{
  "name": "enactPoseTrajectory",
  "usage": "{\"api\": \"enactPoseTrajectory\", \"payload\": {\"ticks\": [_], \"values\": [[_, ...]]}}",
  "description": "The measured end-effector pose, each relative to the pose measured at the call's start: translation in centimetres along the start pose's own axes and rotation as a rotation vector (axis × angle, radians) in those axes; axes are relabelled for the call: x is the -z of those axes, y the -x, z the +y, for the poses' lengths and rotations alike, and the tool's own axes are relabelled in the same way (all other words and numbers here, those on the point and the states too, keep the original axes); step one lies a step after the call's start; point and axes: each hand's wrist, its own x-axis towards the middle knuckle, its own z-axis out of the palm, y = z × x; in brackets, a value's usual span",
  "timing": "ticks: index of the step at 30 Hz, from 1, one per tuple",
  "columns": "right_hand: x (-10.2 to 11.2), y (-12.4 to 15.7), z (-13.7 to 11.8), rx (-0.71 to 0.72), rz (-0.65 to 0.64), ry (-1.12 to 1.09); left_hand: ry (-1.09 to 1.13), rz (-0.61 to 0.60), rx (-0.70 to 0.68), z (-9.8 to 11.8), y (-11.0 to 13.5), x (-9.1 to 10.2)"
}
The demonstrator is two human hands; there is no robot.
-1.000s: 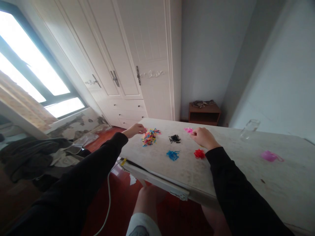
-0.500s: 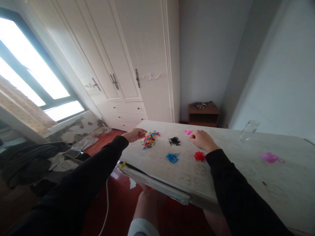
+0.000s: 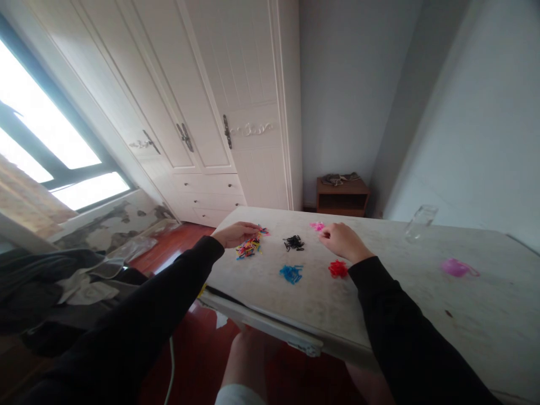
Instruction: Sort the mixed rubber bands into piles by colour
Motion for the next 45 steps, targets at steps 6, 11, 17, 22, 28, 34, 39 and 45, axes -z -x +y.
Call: {"api": "enactPoseTrajectory", "payload": {"ticks": [6, 11, 17, 22, 28, 34, 39, 45], "values": [[-0.1, -0.4, 0.2, 0.066, 0.115, -0.157, -0.026, -0.265, -0.103, -0.5, -0.6, -6.9], [-0.4, -0.5, 0.1, 0.186, 0.122, -0.45, 0.052, -0.446, -0.149, -0.7, -2.5, -12.8], [0.0, -0.6, 0.4, 0.142, 0.239, -0.441, 0.095, -0.56, -0.199, -0.6, -5.4, -16.7], [0.7, -0.5, 0.2, 0.09, 0.253, -0.397, 0.075, -0.584, -0.211, -1.2, -6.0, -16.8], [1.6, -0.2, 1.0, -0.036, 0.205, -0.31, 0.069, -0.53, -0.153, -1.5, -5.6, -15.2], [2.0, 0.4, 2.9, -0.182, -0.098, -0.174, 0.253, -0.464, -0.075, -0.6, -4.5, -14.9], [1.7, 0.4, 3.2, -0.255, -0.121, -0.073, 0.351, -0.436, 0.093, -0.2, -3.6, -15.5], [1.6, 0.0, 0.9, -0.088, 0.032, -0.187, 0.36, -0.445, 0.087, -0.3, -3.4, -15.4]]}}
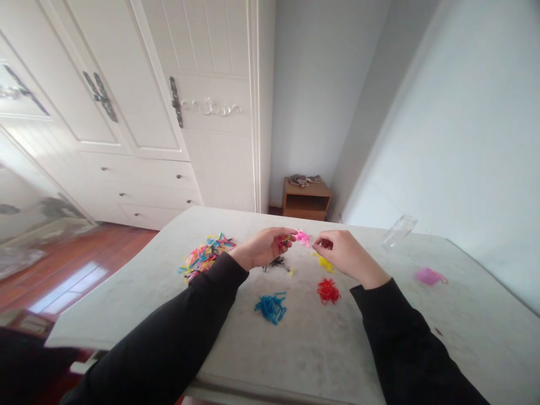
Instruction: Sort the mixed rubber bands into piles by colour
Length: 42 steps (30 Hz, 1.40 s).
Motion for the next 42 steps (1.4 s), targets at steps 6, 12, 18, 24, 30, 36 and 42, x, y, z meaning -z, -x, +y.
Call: {"api": "enactPoseTrajectory", "payload": {"ticks": [6, 12, 18, 24, 30, 36, 42], "values": [[-2.5, 0.3, -1.8, 0.128, -0.244, -0.087, 0.036, -0.025, -0.021, 0.1, -0.1, 0.8], [-4.7, 0.5, -1.9, 0.151, -0.325, 0.002, 0.034, -0.082, 0.001, 0.0, -0.1, 1.1], [-5.2, 0.3, -2.4, 0.162, -0.315, 0.063, 0.078, -0.104, 0.03, 0.1, 0.0, 0.9], [-4.6, 0.4, -2.6, 0.217, -0.361, 0.113, 0.134, -0.054, 0.087, 0.2, -0.1, 0.6], [-0.9, 0.6, 0.0, 0.077, -0.209, 0.088, 0.112, -0.027, 0.075, -0.2, -0.3, 0.8], [0.3, 0.6, 2.0, -0.065, -0.129, 0.22, 0.039, -0.052, 0.02, -0.9, -0.7, 1.0], [-0.5, 0.1, -0.1, 0.073, 0.058, 0.103, -0.037, -0.191, 0.01, -1.2, -0.6, 0.9]]}}
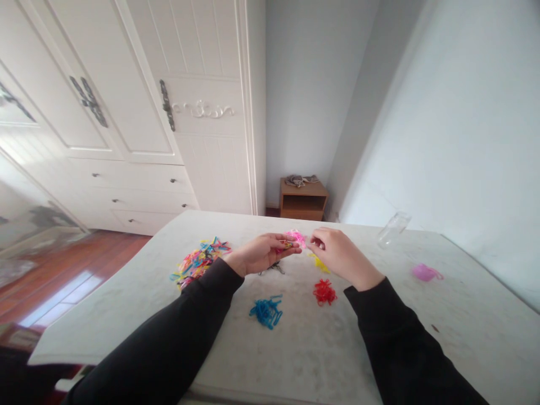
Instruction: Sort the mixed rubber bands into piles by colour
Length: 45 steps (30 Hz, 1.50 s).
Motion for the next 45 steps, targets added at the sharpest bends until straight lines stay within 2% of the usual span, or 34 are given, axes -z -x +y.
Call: {"api": "enactPoseTrajectory", "payload": {"ticks": [5, 12, 15, 21, 33, 45], "values": [[-0.7, -0.3, -2.3, 0.127, 0.069, -0.167, -0.066, -0.121, -0.031, -0.4, 0.3, -0.6], [-0.8, -0.1, -2.4, 0.165, -0.001, -0.278, -0.152, -0.23, 0.0, -0.9, 0.5, -0.5], [-0.7, -0.2, -2.5, 0.165, 0.017, -0.282, -0.161, -0.222, -0.001, -0.9, 0.5, -0.4], [-0.6, -0.3, -2.4, 0.107, 0.143, -0.256, -0.156, -0.14, -0.008, -0.5, 0.6, -0.7], [-1.3, -0.3, -2.4, 0.113, 0.137, -0.269, -0.139, -0.092, -0.059, -0.5, 0.3, -0.7], [-1.2, -0.4, -2.5, 0.051, 0.272, -0.304, -0.266, -0.059, -0.064, -0.7, 0.2, -0.2]]}}
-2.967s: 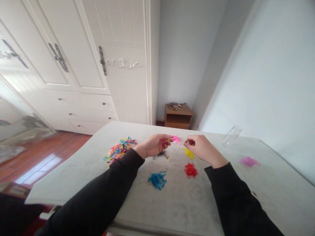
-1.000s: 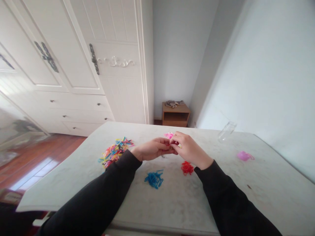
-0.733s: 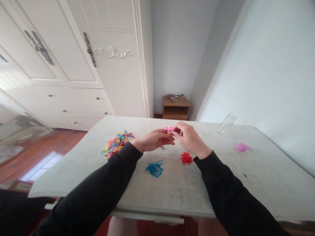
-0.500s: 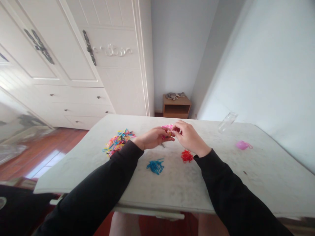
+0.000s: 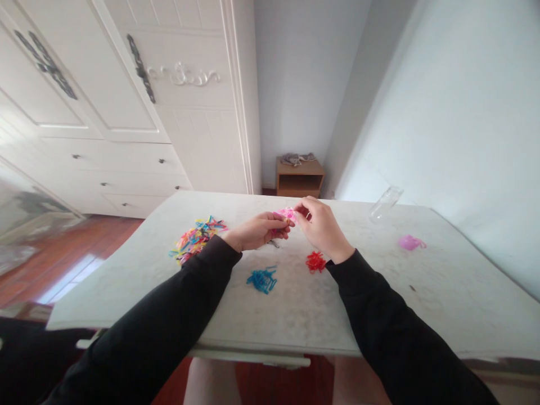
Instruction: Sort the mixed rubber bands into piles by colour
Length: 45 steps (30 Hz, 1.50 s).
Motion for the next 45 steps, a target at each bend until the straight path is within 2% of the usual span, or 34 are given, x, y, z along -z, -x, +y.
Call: {"api": "enactPoseTrajectory", "payload": {"ticks": [6, 12, 16, 21, 28, 32, 39, 45], "values": [[0.2, -0.4, 1.4, -0.094, 0.084, -0.013, 0.002, 0.035, 0.011, 0.6, 0.1, 0.0], [-0.5, -0.9, 4.8, -0.224, -0.125, 0.122, 0.122, 0.298, -0.097, 1.7, -0.6, 1.9], [-1.3, -1.1, 5.7, -0.224, -0.155, 0.142, 0.156, 0.381, -0.105, 2.2, -0.6, 2.4], [-1.6, -0.9, 5.7, -0.232, -0.152, 0.166, 0.127, 0.403, -0.058, 2.3, -0.5, 2.8], [-1.1, -0.9, 4.5, -0.216, -0.147, 0.126, 0.134, 0.365, -0.026, 2.7, -0.4, 3.7], [-0.9, -0.8, 3.9, -0.207, -0.158, 0.146, 0.123, 0.416, -0.007, 2.7, -0.5, 3.8], [-0.9, -0.7, 3.7, -0.207, -0.183, 0.144, 0.125, 0.382, -0.032, 2.2, -0.6, 4.3], [-0.5, -0.6, 3.8, -0.189, -0.159, 0.15, -0.033, 0.455, -0.076, 2.4, -0.7, 5.3]]}}
